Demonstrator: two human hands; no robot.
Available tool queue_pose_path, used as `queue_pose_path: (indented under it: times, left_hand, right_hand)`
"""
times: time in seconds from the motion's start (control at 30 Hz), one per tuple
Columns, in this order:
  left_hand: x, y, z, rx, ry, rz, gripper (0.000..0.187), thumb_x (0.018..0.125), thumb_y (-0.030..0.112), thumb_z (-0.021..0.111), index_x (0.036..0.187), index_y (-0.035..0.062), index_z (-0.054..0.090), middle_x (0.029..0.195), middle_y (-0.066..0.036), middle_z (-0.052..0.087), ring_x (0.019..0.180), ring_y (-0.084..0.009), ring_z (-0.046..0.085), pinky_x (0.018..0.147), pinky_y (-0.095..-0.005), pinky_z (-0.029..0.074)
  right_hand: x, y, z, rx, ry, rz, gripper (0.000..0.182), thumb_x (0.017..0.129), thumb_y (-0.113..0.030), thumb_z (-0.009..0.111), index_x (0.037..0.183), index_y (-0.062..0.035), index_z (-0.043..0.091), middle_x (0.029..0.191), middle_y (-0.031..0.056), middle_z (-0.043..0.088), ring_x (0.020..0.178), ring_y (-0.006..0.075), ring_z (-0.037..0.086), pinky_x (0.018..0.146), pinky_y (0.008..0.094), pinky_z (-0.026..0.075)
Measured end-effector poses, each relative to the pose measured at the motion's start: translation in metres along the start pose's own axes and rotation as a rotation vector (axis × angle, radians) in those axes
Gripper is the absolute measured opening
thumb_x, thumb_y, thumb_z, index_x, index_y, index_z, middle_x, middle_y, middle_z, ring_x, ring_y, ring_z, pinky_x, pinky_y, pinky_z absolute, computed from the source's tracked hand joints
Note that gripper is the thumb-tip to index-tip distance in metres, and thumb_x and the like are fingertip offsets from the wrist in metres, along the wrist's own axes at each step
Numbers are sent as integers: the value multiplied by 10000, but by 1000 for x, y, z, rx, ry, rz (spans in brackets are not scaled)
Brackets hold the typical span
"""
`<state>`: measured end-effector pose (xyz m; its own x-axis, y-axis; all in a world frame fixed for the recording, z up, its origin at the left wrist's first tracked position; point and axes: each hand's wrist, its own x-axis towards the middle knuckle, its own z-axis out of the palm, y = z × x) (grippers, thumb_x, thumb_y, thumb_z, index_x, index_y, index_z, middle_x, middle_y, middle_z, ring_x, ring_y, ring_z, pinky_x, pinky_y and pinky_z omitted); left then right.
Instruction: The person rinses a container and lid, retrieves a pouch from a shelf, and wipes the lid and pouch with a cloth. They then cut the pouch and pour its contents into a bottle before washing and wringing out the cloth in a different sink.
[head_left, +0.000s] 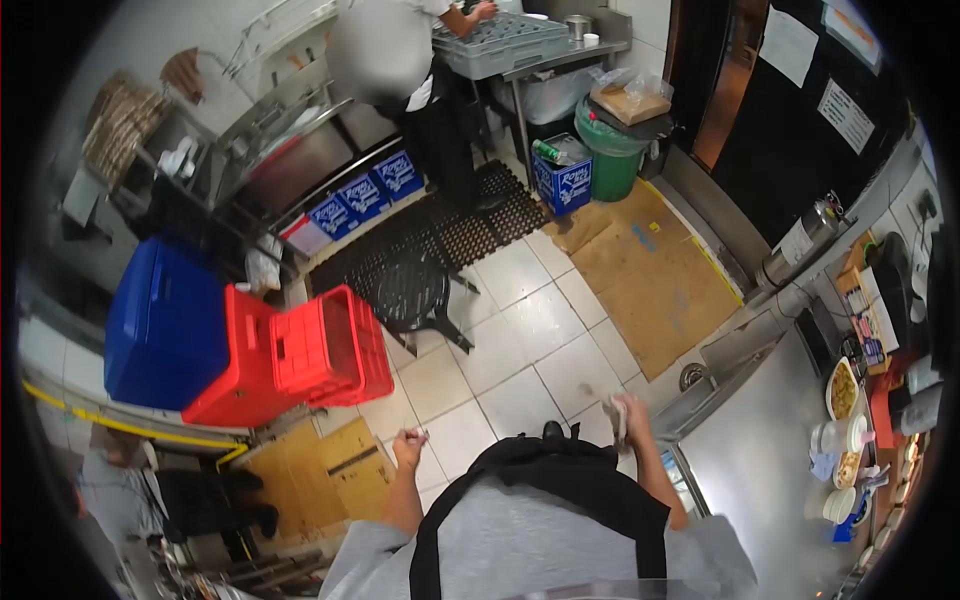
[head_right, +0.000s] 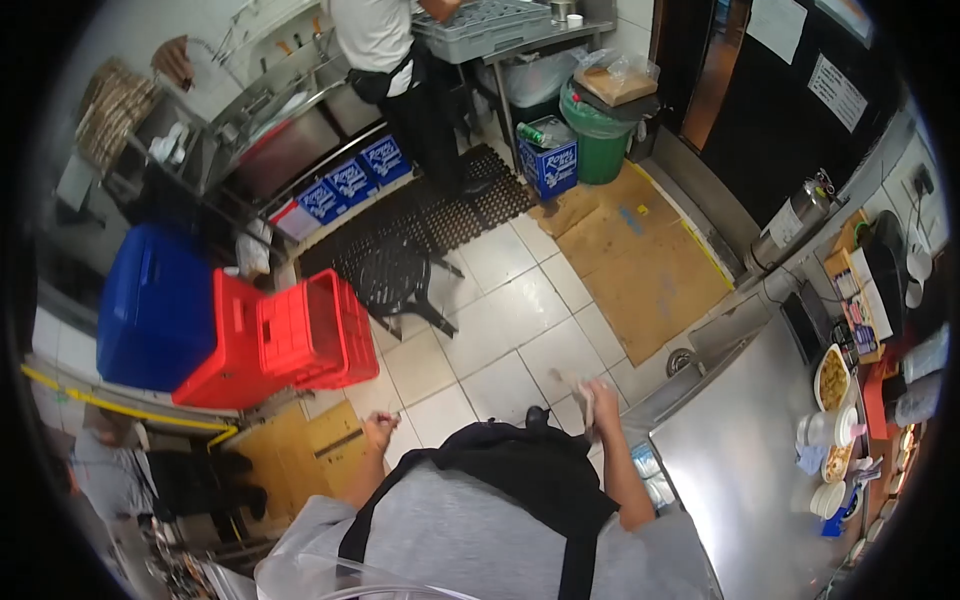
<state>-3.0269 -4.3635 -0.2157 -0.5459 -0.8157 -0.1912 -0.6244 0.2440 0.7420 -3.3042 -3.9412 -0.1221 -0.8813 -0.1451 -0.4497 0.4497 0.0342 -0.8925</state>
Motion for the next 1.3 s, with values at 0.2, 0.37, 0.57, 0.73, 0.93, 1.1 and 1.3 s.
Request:
queue_pose_path:
  times: [0.2, 0.37, 0.57, 0.73, 0.93, 1.1, 1.3]
  left_hand:
    - [35, 33, -1, 87, -88, -292, 309, 637, 183, 755, 802, 24, 548, 689, -84, 581, 552, -182, 572, 463, -306, 474]
    - [166, 91, 13, 247, -97, -580, 218, 700, 157, 698, 706, 25, 524, 589, -77, 555, 514, -186, 587, 443, -307, 477]
    - [476, 265, 154, -275, -218, 216, 290, 645, 137, 730, 826, 23, 535, 684, -17, 516, 655, -106, 492, 615, -247, 428]
    - [551, 605, 244, -438, -467, 655, 225, 757, 88, 658, 931, 11, 537, 794, -5, 531, 708, -57, 493, 666, -201, 431]
    - [595, 845, 340, -464, -698, 766, 263, 778, 95, 635, 988, 0, 509, 854, -22, 566, 723, -69, 542, 649, -208, 439]
    - [697, 1007, 439, -479, -616, 917, 200, 802, 138, 626, 945, 23, 549, 825, 17, 566, 686, -39, 493, 625, -183, 413]
    - [828, 1153, 509, 205, -114, 1223, 249, 752, 162, 626, 970, 55, 573, 894, -107, 607, 783, -213, 583, 706, -342, 465]
  right_hand:
    - [193, -97, 59, -262, 44, -236, 250, 712, -215, 598, 843, -2, 613, 730, 85, 604, 667, 162, 548, 613, 299, 430]
    - [273, -67, 4, -486, 307, -21, 424, 686, -318, 605, 955, 10, 610, 908, 206, 618, 825, 296, 591, 728, 361, 448]
    - [195, 60, -53, -850, 583, 504, 565, 681, -392, 542, 960, 99, 563, 1021, 332, 520, 979, 425, 506, 840, 442, 390]
    - [193, -69, 44, -160, 978, 682, 588, 649, -347, 572, 1018, 110, 541, 1007, 247, 575, 932, 354, 550, 817, 392, 416]
    - [334, -94, 39, -274, 895, 795, 593, 630, -291, 604, 1067, 99, 515, 1028, 241, 565, 967, 321, 543, 833, 351, 419]
    - [523, -176, 0, -107, 871, 413, 315, 664, -201, 591, 894, 14, 605, 881, 121, 604, 830, 221, 546, 752, 335, 427]
    - [632, -308, 4, -98, 936, 262, 267, 669, -191, 585, 850, 6, 600, 801, 84, 587, 737, 183, 519, 699, 288, 419]
